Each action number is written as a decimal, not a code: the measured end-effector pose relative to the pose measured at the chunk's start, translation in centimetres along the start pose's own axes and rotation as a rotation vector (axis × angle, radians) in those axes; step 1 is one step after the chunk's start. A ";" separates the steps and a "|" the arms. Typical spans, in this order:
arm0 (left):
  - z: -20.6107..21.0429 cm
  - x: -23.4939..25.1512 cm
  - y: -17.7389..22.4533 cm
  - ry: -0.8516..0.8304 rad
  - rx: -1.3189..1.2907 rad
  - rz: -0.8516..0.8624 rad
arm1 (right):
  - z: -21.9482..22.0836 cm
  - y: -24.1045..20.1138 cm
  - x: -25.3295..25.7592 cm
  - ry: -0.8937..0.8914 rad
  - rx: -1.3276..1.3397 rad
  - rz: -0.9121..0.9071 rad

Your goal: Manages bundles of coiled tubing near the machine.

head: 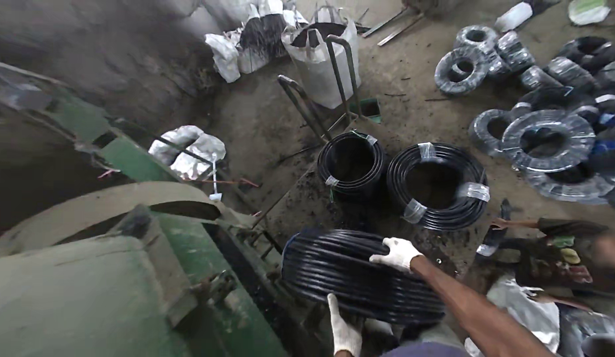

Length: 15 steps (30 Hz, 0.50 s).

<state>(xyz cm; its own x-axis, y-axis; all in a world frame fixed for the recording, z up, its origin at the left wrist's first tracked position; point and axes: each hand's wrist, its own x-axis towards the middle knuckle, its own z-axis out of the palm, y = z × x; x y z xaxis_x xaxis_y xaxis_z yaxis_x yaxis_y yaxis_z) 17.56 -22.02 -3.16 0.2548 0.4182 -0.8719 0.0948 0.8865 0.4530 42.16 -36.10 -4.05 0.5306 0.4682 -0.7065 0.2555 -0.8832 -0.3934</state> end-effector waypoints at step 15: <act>-2.9 -0.5 -0.6 -0.059 -0.098 0.193 | 3.0 0.2 -8.0 -0.069 0.118 0.005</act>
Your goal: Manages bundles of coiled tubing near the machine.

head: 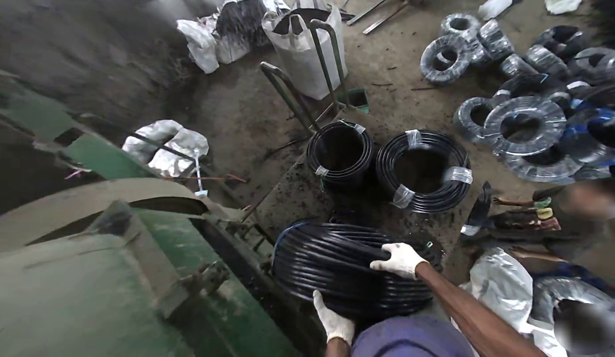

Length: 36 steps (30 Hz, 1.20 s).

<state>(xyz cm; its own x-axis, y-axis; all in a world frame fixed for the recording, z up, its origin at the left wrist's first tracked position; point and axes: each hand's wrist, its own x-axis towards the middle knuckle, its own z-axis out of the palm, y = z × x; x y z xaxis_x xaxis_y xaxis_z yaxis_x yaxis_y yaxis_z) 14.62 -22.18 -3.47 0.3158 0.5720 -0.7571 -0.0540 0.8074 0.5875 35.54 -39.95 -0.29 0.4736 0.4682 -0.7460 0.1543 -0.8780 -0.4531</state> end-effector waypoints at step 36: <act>1.8 7.2 4.0 0.230 0.964 0.144 | 3.3 -7.4 2.3 0.338 -0.197 0.047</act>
<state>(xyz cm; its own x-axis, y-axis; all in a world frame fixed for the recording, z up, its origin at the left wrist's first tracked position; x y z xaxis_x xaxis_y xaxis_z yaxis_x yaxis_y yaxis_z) 18.37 -15.07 -6.09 0.1702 0.7516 -0.6372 0.7460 0.3242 0.5817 32.60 -32.07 -0.28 0.7381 0.3964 -0.5459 0.2736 -0.9155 -0.2949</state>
